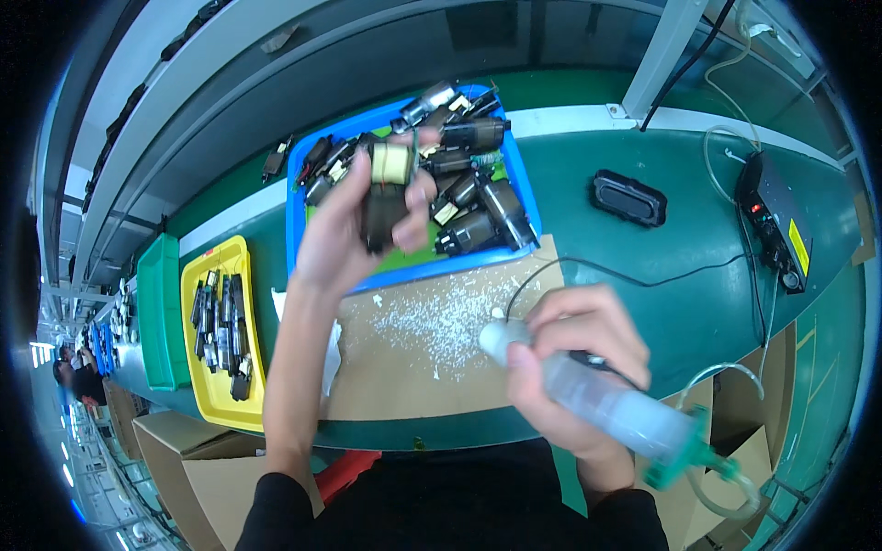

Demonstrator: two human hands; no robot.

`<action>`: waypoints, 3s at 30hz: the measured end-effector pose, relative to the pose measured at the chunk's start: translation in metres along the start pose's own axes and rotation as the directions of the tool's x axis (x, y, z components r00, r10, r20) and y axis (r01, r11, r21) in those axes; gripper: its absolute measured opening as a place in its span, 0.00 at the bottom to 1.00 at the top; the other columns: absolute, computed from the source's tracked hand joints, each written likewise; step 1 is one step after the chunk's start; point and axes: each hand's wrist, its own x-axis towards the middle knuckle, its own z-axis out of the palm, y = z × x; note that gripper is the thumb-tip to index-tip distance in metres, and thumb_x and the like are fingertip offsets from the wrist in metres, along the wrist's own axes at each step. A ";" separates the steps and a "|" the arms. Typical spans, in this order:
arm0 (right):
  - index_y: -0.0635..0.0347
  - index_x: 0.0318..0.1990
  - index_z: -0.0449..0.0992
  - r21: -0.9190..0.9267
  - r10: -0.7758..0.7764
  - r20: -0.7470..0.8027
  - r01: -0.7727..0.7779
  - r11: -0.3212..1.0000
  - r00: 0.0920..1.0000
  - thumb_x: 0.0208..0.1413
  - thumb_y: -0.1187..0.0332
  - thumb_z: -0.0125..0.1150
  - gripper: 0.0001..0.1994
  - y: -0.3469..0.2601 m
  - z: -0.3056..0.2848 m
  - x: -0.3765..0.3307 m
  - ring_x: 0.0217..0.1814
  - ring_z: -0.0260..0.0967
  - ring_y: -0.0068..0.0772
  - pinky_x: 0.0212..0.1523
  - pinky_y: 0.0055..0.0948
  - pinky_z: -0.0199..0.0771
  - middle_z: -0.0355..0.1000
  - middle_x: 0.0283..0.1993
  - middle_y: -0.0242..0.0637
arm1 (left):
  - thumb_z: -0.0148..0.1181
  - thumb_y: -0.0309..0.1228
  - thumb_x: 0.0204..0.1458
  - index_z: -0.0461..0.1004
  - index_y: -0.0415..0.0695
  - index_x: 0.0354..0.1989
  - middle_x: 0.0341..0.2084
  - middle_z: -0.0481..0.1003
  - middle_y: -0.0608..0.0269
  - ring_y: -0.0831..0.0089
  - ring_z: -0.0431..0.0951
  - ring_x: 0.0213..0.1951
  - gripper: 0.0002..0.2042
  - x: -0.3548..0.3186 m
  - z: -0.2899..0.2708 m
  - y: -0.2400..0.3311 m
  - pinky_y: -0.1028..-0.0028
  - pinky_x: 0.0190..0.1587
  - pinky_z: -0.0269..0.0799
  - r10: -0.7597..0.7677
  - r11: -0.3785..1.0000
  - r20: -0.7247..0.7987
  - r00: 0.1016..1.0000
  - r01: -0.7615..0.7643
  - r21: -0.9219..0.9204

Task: The person repeatedly picks up small black cylindrical electronic components from a blue tray and applies a clear liquid from a syringe-like dispenser into the open end of each component. After application, the person places the treated component into a yellow tray. The process is repeated for multiple units throughout the clip.

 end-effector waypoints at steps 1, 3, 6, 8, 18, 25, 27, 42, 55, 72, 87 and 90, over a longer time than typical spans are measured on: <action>0.60 0.23 0.67 0.029 -0.023 -0.050 0.025 0.999 0.998 0.39 0.75 0.65 0.10 -0.005 0.001 0.002 0.29 0.66 0.29 0.30 0.27 0.72 0.65 0.30 0.40 | 0.33 0.47 0.59 0.52 0.36 0.57 0.30 0.64 0.62 0.77 0.63 0.24 0.27 -0.016 0.003 -0.010 0.76 0.27 0.60 0.000 1.000 0.055 0.999 0.001 -0.023; 0.59 0.23 0.66 0.114 -0.079 -0.148 0.096 0.989 0.986 0.40 0.74 0.65 0.10 -0.021 -0.002 0.012 0.30 0.66 0.31 0.31 0.28 0.75 0.63 0.32 0.40 | 0.36 0.47 0.58 0.51 0.36 0.57 0.29 0.62 0.61 0.75 0.63 0.26 0.27 -0.034 0.015 -0.020 0.74 0.29 0.60 0.004 0.994 0.112 0.994 0.008 -0.108; 0.57 0.25 0.63 0.197 -0.181 -0.168 0.213 0.957 0.969 0.44 0.69 0.62 0.11 -0.039 0.005 0.018 0.33 0.62 0.31 0.31 0.30 0.79 0.59 0.33 0.39 | 0.48 0.46 0.53 0.52 0.35 0.56 0.32 0.64 0.56 0.72 0.65 0.28 0.30 -0.048 0.016 -0.029 0.73 0.31 0.61 0.003 0.992 0.183 0.983 0.020 -0.128; 0.56 0.26 0.59 0.137 -0.240 -0.047 0.245 0.960 0.970 0.48 0.63 0.59 0.14 -0.042 0.008 0.017 0.35 0.58 0.29 0.29 0.32 0.81 0.55 0.33 0.37 | 0.55 0.46 0.48 0.54 0.36 0.54 0.32 0.66 0.53 0.70 0.66 0.30 0.32 -0.056 0.017 -0.035 0.73 0.31 0.61 -0.018 0.987 0.186 0.982 0.047 -0.151; 0.54 0.28 0.58 0.083 -0.287 0.139 0.278 0.957 0.948 0.49 0.61 0.57 0.13 -0.041 0.022 0.006 0.34 0.55 0.27 0.27 0.30 0.81 0.53 0.34 0.36 | 0.59 0.49 0.44 0.59 0.35 0.50 0.26 0.67 0.57 0.73 0.66 0.31 0.33 -0.068 0.018 -0.042 0.75 0.34 0.60 0.002 1.000 0.183 0.983 -0.001 -0.008; 0.54 0.28 0.58 0.059 -0.277 0.161 0.271 0.961 0.947 0.50 0.62 0.56 0.13 -0.045 0.023 0.004 0.33 0.55 0.27 0.28 0.30 0.81 0.53 0.34 0.36 | 0.60 0.48 0.44 0.60 0.35 0.50 0.27 0.67 0.58 0.74 0.66 0.31 0.32 -0.070 0.021 -0.039 0.76 0.34 0.60 0.019 0.999 0.208 0.978 -0.028 0.040; 0.54 0.28 0.58 0.051 -0.266 0.184 0.261 0.964 0.946 0.49 0.62 0.57 0.13 -0.046 0.022 0.004 0.34 0.56 0.27 0.28 0.30 0.81 0.53 0.34 0.36 | 0.60 0.48 0.44 0.60 0.35 0.50 0.27 0.67 0.58 0.74 0.66 0.31 0.32 -0.071 0.021 -0.039 0.76 0.34 0.60 0.028 0.997 0.198 0.980 -0.041 0.059; 0.53 0.28 0.60 0.044 -0.217 0.291 0.214 0.976 0.932 0.46 0.66 0.61 0.12 -0.056 0.013 0.004 0.36 0.56 0.29 0.31 0.34 0.81 0.54 0.36 0.36 | 0.63 0.44 0.41 0.62 0.33 0.45 0.26 0.68 0.57 0.72 0.68 0.29 0.30 -0.071 0.023 -0.043 0.73 0.33 0.64 0.060 0.998 0.187 0.981 -0.063 0.010; 0.54 0.28 0.59 0.091 -0.228 0.233 0.212 0.973 0.945 0.49 0.65 0.58 0.12 -0.048 0.015 0.000 0.36 0.55 0.29 0.31 0.34 0.81 0.54 0.37 0.37 | 0.63 0.45 0.41 0.61 0.31 0.43 0.25 0.68 0.56 0.72 0.68 0.29 0.30 -0.071 0.022 -0.044 0.73 0.34 0.64 0.075 0.997 0.209 0.975 -0.070 -0.031; 0.54 0.28 0.59 0.138 -0.212 0.168 0.190 0.972 0.963 0.48 0.65 0.59 0.12 -0.049 0.019 -0.007 0.37 0.54 0.29 0.33 0.34 0.81 0.53 0.37 0.36 | 0.62 0.41 0.43 0.62 0.30 0.44 0.24 0.67 0.53 0.70 0.67 0.27 0.27 -0.075 0.023 -0.045 0.73 0.31 0.60 0.127 0.991 0.218 0.968 -0.116 -0.059; 0.54 0.28 0.59 0.149 -0.230 0.172 0.206 0.967 0.958 0.50 0.63 0.58 0.12 -0.049 0.018 -0.008 0.38 0.54 0.28 0.33 0.32 0.81 0.53 0.37 0.36 | 0.63 0.40 0.43 0.64 0.31 0.43 0.25 0.67 0.52 0.69 0.68 0.28 0.26 -0.075 0.022 -0.047 0.74 0.30 0.60 0.157 0.985 0.238 0.958 -0.134 -0.109; 0.54 0.27 0.59 0.120 -0.191 0.177 0.171 0.978 0.966 0.50 0.63 0.57 0.12 -0.053 0.016 -0.007 0.38 0.54 0.27 0.33 0.31 0.81 0.52 0.37 0.36 | 0.63 0.40 0.43 0.64 0.31 0.43 0.25 0.67 0.52 0.69 0.68 0.28 0.26 -0.074 0.022 -0.045 0.74 0.30 0.60 0.151 0.985 0.249 0.957 -0.126 -0.114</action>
